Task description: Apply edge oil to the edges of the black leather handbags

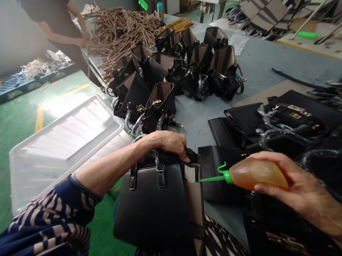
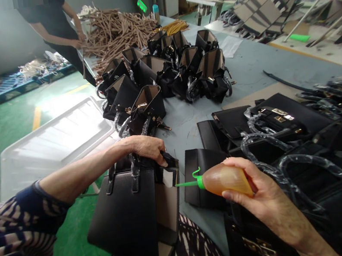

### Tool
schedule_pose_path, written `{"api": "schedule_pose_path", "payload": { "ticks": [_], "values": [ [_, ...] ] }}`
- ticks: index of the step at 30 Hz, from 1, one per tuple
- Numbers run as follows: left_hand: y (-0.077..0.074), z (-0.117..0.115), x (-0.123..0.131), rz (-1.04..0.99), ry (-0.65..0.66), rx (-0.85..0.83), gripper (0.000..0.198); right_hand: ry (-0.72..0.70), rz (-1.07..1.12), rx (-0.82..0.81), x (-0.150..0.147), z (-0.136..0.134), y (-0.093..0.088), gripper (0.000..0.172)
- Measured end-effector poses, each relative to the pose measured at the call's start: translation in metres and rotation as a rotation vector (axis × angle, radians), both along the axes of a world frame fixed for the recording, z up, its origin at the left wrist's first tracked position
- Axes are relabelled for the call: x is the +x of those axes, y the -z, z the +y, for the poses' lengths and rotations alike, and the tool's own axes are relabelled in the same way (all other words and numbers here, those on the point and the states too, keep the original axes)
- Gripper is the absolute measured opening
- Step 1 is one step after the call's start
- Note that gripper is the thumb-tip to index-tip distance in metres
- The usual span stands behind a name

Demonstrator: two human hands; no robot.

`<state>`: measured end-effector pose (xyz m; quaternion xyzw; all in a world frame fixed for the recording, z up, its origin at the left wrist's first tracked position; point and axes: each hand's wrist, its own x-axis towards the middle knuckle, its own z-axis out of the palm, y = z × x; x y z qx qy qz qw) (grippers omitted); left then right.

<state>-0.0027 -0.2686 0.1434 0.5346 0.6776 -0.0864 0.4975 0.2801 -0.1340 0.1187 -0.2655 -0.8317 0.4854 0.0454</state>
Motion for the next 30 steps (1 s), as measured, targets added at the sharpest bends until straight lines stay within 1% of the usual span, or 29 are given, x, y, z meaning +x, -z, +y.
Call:
{"api": "schedule_pose_path", "payload": {
  "ticks": [5, 9, 16, 30],
  "values": [
    [-0.002, 0.0, -0.002, 0.003, 0.009, 0.015, 0.039, -0.036, -0.019, 0.041, 0.003, 0.0, 0.002, 0.048],
    [-0.001, -0.001, -0.004, 0.015, 0.013, 0.051, 0.039, -0.064, -0.039, 0.028, 0.006, -0.001, 0.004, 0.049],
    [-0.001, -0.001, -0.007, 0.002, -0.001, 0.068, 0.037, -0.065, -0.022, 0.01, 0.006, -0.003, 0.006, 0.047],
    [-0.001, -0.002, -0.01, -0.034, -0.04, 0.08, 0.031, -0.08, -0.053, 0.01, 0.006, -0.01, 0.001, 0.042]
  ]
}}
